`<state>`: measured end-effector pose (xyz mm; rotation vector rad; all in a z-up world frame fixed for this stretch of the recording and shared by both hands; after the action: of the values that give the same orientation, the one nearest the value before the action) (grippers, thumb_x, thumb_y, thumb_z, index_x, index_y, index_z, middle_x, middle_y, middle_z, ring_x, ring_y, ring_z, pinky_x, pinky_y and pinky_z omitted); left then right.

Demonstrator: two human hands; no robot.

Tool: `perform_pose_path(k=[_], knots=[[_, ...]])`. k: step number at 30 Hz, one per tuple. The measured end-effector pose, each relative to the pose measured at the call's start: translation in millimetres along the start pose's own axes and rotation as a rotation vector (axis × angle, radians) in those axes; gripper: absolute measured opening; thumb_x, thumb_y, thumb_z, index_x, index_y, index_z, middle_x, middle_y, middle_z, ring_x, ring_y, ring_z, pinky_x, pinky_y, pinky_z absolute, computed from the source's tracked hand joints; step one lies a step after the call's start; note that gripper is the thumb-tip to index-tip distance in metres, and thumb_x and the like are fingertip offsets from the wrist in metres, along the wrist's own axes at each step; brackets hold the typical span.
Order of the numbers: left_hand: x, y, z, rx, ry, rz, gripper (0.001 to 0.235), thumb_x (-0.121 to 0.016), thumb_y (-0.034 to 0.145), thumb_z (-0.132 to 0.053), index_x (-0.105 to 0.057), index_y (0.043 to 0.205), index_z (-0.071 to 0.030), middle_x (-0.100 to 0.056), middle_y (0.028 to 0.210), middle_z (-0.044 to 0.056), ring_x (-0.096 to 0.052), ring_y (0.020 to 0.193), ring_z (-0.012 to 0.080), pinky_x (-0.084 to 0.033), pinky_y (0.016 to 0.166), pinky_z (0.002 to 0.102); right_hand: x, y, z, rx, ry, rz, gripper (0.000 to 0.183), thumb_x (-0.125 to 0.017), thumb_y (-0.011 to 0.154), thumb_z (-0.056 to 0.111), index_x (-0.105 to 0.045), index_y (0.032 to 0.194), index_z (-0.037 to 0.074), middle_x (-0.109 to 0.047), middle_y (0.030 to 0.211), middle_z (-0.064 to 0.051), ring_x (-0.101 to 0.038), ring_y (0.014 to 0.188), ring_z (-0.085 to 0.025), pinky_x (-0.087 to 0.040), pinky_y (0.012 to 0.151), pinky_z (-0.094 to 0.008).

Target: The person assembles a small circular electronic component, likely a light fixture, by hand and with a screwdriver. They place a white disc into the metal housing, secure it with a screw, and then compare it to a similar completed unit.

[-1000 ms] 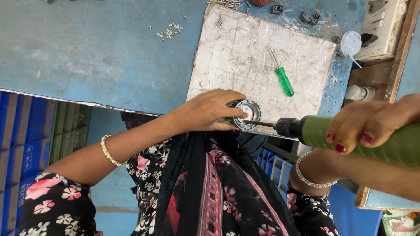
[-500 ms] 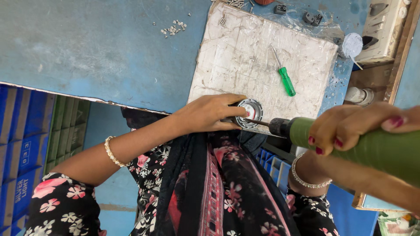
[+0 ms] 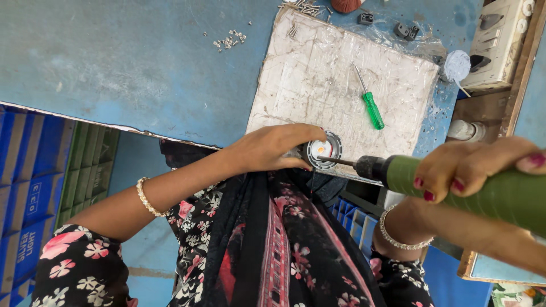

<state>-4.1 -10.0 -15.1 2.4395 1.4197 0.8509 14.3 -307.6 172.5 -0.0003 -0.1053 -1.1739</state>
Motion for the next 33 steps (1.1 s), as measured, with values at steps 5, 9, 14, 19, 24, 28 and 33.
perform_pose_path(k=[5,9,14,19,24,28,33], knots=[[-2,0,1,0.031,0.052,0.041,0.059,-0.078,0.088,-0.036,-0.057,0.139,-0.016,-0.059,0.144,0.016,-0.062,0.126,0.0374,-0.054,0.101,0.042,-38,1,-15,0.600,0.263,0.007,0.062,-0.065,0.087,0.062,-0.051,0.115,0.007,-0.046,0.076,-0.003,-0.063,0.055,-0.016,-0.058,0.057,-0.036],[-4,-1,1,-0.008,0.097,0.049,0.050,-0.076,0.091,-0.035,-0.062,0.136,-0.020,-0.058,0.146,0.018,-0.062,0.125,0.0364,-0.054,0.098,0.042,15,8,-23,0.577,-0.064,0.611,0.061,-0.092,0.074,0.044,-0.048,0.099,0.010,-0.056,0.072,-0.007,-0.063,0.061,-0.021,-0.057,0.062,-0.035],[0,0,-3,-0.100,0.197,0.023,0.042,-0.070,0.096,-0.036,-0.062,0.132,-0.018,-0.057,0.142,0.020,-0.063,0.124,0.0365,-0.055,0.098,0.041,57,-23,-43,0.427,-0.072,0.367,0.055,-0.096,0.060,0.021,-0.047,0.084,0.013,-0.057,0.074,-0.002,-0.069,0.067,-0.019,-0.061,0.069,-0.035],[9,10,-4,-0.164,0.205,0.116,0.035,-0.069,0.096,-0.036,-0.059,0.121,-0.014,-0.060,0.130,0.018,-0.065,0.115,0.0362,-0.055,0.090,0.044,75,-40,-32,-0.050,-0.446,0.237,0.052,-0.083,0.066,-0.003,-0.034,0.076,0.013,-0.057,0.073,-0.008,-0.067,0.070,-0.025,-0.057,0.064,-0.032],[13,18,-9,-0.179,0.237,0.190,0.036,-0.070,0.092,-0.036,-0.058,0.118,-0.014,-0.059,0.121,0.017,-0.063,0.111,0.0360,-0.053,0.087,0.046,89,-33,-37,0.082,-0.201,0.331,0.041,-0.074,0.064,-0.005,-0.037,0.075,0.010,-0.063,0.072,-0.006,-0.068,0.071,-0.022,-0.062,0.070,-0.032],[13,19,-7,-0.155,0.233,0.228,0.035,-0.070,0.092,-0.037,-0.058,0.117,-0.015,-0.060,0.120,0.016,-0.063,0.112,0.0355,-0.053,0.089,0.047,87,-34,-45,0.138,-0.208,0.379,0.049,-0.080,0.054,-0.001,-0.037,0.073,0.012,-0.058,0.071,-0.007,-0.066,0.071,-0.022,-0.060,0.070,-0.032],[10,12,-1,-0.196,0.203,0.103,0.038,-0.070,0.094,-0.038,-0.056,0.120,-0.013,-0.059,0.131,0.020,-0.063,0.114,0.0378,-0.054,0.092,0.044,78,-41,-38,0.100,-0.201,0.242,0.042,-0.075,0.062,-0.003,-0.038,0.074,0.012,-0.053,0.069,-0.004,-0.066,0.069,-0.018,-0.059,0.070,-0.032]])
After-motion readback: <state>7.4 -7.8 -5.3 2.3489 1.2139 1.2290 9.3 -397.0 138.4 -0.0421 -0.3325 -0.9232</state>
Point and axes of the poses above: each hand's wrist, its own y-axis towards the middle knuckle, its own x-axis out of the back of the hand, z = x × y, the point moved 1 cm from there along y, towards the middle knuckle
